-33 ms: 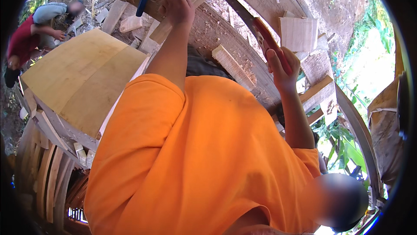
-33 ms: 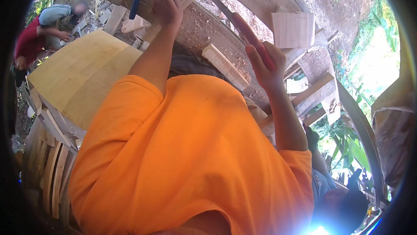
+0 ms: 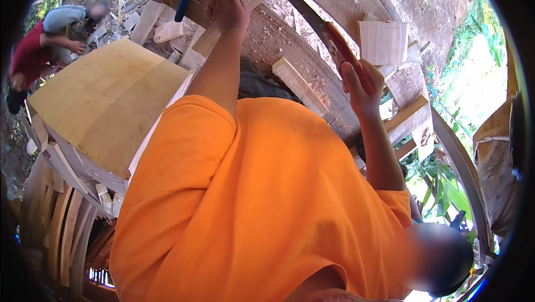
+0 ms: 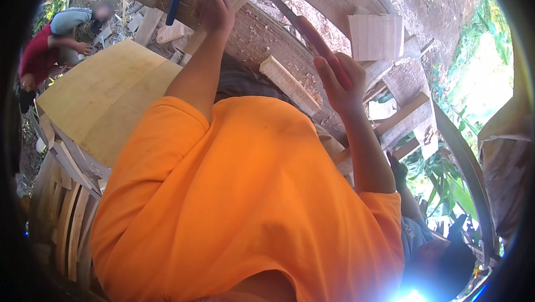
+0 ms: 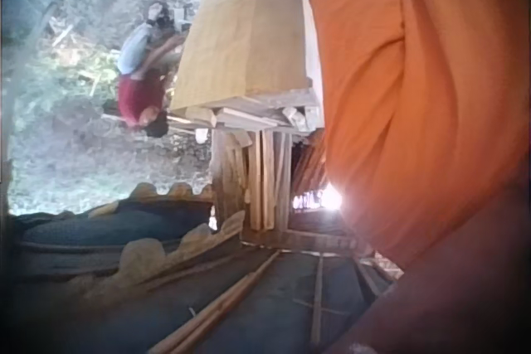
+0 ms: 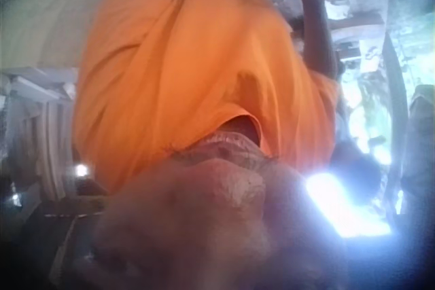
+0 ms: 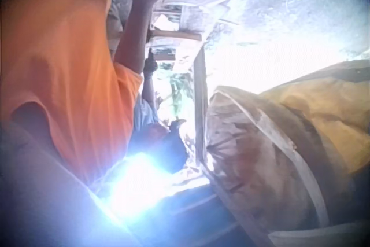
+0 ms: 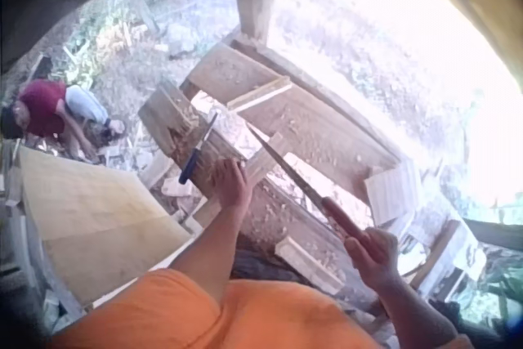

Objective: The person saws through a wooden plank using a hand saw and then handles a smaller wooden piece while another person assists.

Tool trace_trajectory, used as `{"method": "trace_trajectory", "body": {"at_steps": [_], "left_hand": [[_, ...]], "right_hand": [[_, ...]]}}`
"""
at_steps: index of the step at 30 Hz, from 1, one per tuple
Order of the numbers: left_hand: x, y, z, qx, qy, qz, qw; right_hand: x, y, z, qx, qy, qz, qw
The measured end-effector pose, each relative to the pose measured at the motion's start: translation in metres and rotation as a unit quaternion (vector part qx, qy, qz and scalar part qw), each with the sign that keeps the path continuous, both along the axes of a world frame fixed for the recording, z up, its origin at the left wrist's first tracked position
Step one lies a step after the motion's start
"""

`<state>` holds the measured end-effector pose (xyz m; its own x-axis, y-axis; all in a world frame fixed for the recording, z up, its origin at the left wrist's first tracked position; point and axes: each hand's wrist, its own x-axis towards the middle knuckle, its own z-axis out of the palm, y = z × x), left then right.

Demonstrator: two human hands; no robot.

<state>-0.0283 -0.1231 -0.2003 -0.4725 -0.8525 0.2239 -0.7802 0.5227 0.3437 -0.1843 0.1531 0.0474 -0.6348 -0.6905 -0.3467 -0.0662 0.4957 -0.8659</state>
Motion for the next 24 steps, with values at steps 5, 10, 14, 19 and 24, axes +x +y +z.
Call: {"method": "trace_trajectory", "body": {"at_steps": [5,10,14,19,24], "left_hand": [[-0.011,0.003,0.03,-0.069,-0.026,-0.12,0.99],[-0.01,0.004,0.021,-0.086,-0.028,-0.11,0.99],[-0.01,0.004,0.017,-0.081,-0.026,-0.115,0.99],[-0.009,0.001,0.016,-0.06,-0.026,-0.12,0.991],[-0.009,0.004,0.021,-0.061,-0.028,-0.131,0.989]], "right_hand": [[0.011,0.014,-0.02,0.011,-0.004,-0.021,1.0],[0.018,-0.003,-0.036,-0.001,0.056,0.021,0.998],[0.013,-0.029,-0.064,-0.037,0.121,0.065,0.99],[0.003,-0.056,-0.099,-0.071,0.118,0.094,0.986],[-0.005,-0.05,-0.141,-0.097,0.071,0.083,0.989]]}}
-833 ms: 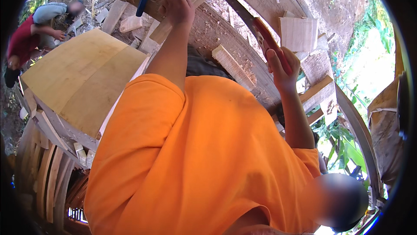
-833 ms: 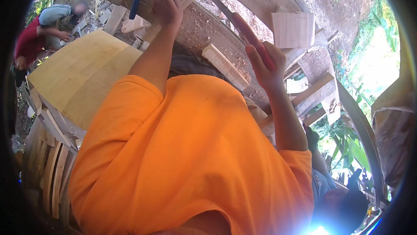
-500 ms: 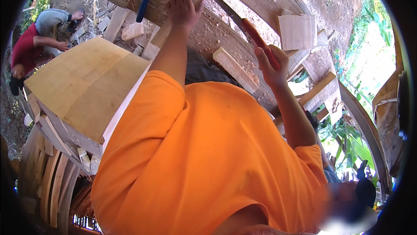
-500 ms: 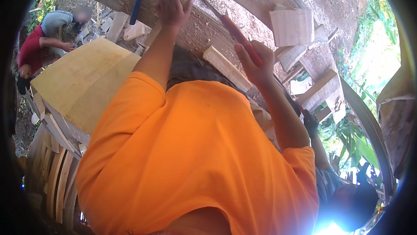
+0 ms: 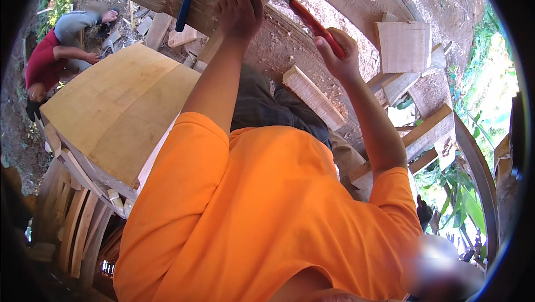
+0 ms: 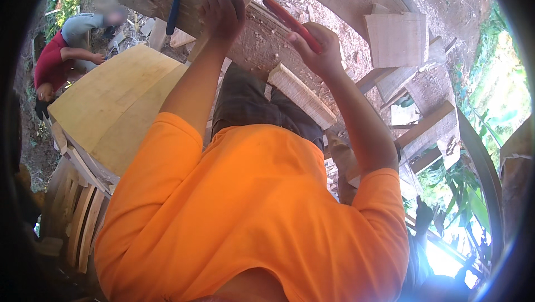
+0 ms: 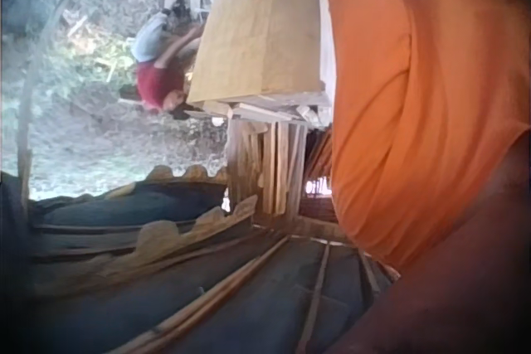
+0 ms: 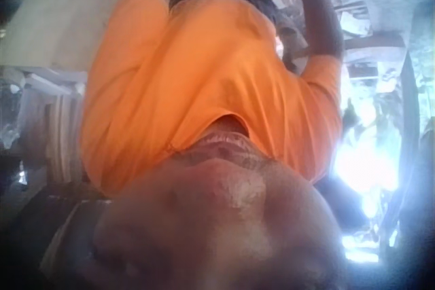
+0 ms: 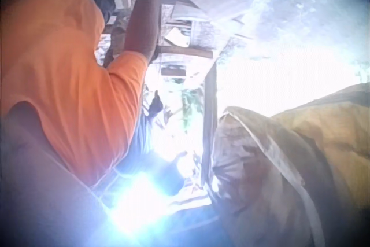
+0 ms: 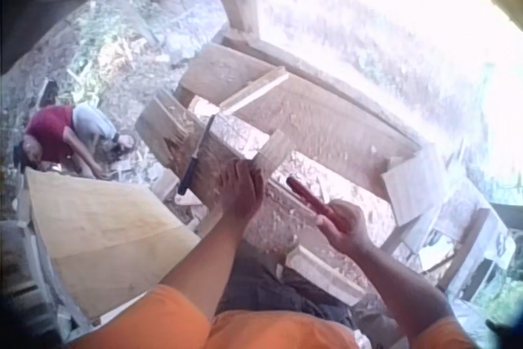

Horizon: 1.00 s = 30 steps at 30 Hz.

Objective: The person saws through a wooden plank using a hand saw and then handles a smaller wooden piece while another person assists.

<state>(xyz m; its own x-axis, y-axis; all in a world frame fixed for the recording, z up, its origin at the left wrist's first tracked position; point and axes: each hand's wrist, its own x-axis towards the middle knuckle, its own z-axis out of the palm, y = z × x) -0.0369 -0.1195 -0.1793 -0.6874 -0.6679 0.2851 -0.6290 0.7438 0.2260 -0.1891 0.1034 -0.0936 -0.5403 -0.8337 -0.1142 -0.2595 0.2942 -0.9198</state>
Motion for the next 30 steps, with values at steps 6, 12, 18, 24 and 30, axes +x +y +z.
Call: {"method": "trace_trajectory", "body": {"at_steps": [6,12,18,24,30], "left_hand": [[0.0,-0.004,-0.009,0.023,-0.014,0.007,1.0],[-0.001,-0.003,-0.006,0.012,-0.007,0.012,1.0],[0.0,-0.003,-0.011,0.039,0.023,0.013,0.999],[0.003,-0.006,-0.02,0.06,0.024,0.009,0.998],[0.001,-0.007,-0.012,0.02,0.086,-0.004,0.996]], "right_hand": [[-0.016,0.022,-0.015,0.063,-0.154,0.097,0.981],[-0.013,-0.003,0.007,0.172,-0.087,0.041,0.98],[-0.002,-0.023,0.023,0.218,0.048,-0.023,0.974],[-0.001,-0.039,0.022,0.237,0.078,-0.015,0.968],[0.005,-0.04,0.023,0.248,0.077,-0.017,0.966]]}}
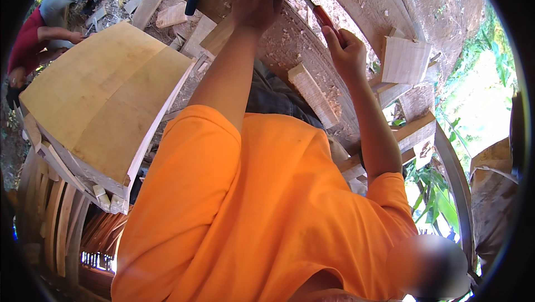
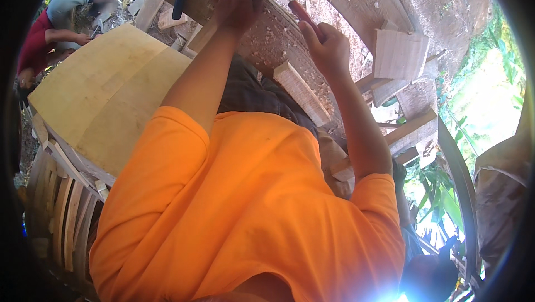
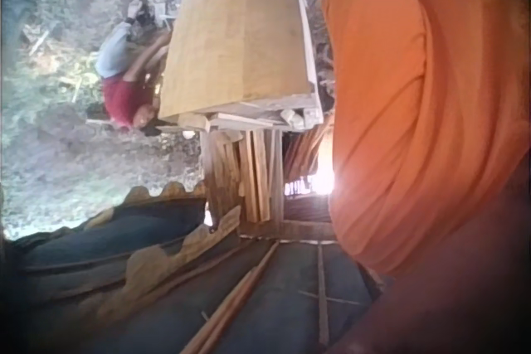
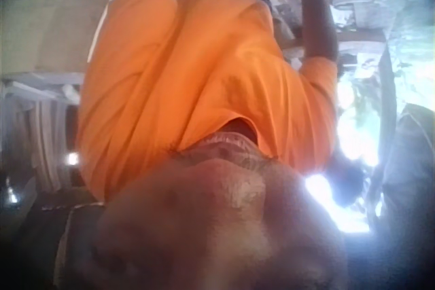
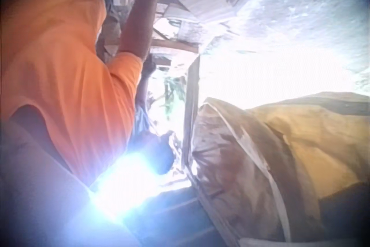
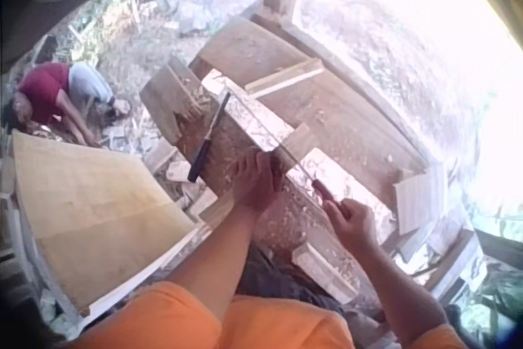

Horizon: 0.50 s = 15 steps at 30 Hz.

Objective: The person saws through a wooden plank using a hand saw and then handles a smaller wooden piece while another person assists.

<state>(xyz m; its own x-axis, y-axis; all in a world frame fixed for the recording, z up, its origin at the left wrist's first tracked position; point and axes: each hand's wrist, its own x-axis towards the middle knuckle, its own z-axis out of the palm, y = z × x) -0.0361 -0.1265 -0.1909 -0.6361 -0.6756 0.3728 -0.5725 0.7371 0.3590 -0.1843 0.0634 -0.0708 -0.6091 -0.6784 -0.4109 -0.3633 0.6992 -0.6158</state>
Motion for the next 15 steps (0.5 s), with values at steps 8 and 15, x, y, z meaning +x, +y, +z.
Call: {"method": "trace_trajectory", "body": {"at_steps": [8,15], "left_hand": [[0.001,0.001,0.009,0.032,-0.026,0.012,0.999],[-0.001,0.001,0.02,0.058,-0.038,0.014,0.997]], "right_hand": [[0.002,0.058,-0.004,0.025,0.005,0.008,1.0],[0.009,0.081,-0.007,-0.018,-0.05,-0.061,0.997]]}}
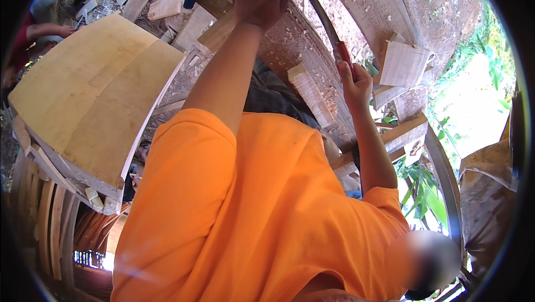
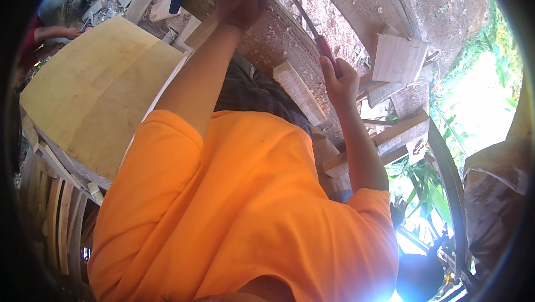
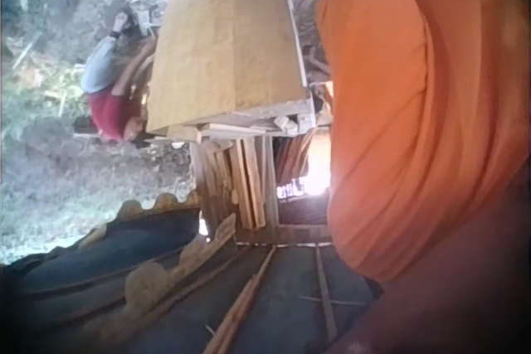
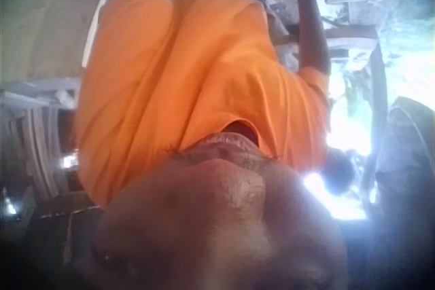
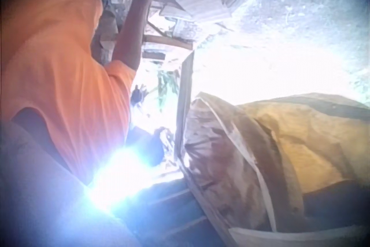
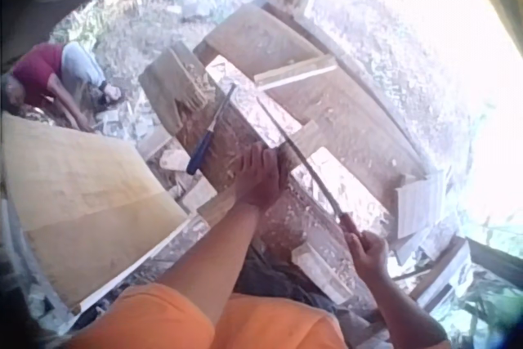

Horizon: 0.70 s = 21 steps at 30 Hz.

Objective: The person saws through a wooden plank using a hand saw and then handles a smaller wooden piece while another person assists.

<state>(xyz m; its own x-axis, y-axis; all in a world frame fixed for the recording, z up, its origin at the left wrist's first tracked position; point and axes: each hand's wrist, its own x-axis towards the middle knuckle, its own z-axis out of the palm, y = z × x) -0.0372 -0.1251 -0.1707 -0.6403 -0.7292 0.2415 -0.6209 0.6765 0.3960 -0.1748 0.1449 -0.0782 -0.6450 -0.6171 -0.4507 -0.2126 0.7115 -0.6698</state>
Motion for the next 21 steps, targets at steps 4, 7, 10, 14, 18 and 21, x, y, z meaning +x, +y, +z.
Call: {"method": "trace_trajectory", "body": {"at_steps": [4,7,10,14,18,21], "left_hand": [[0.0,0.0,0.0,-0.004,-0.016,0.003,1.0],[-0.002,0.0,0.001,-0.007,-0.018,0.008,1.0],[-0.001,-0.001,-0.001,-0.009,-0.02,0.016,1.0],[0.0,0.001,0.0,-0.028,-0.044,0.026,0.998],[0.0,0.0,0.004,-0.011,-0.014,0.001,1.0],[-0.001,0.0,-0.001,-0.028,-0.014,0.007,0.999]], "right_hand": [[-0.005,-0.001,0.003,0.001,0.016,0.002,1.0],[-0.003,-0.013,0.021,0.016,0.028,0.017,0.999],[-0.003,-0.015,0.03,0.029,0.013,0.011,0.999],[-0.004,0.002,0.048,0.066,0.02,0.016,0.998],[-0.002,0.007,0.052,0.064,0.009,-0.009,0.998],[-0.007,0.008,0.043,0.051,-0.014,-0.051,0.997]]}}
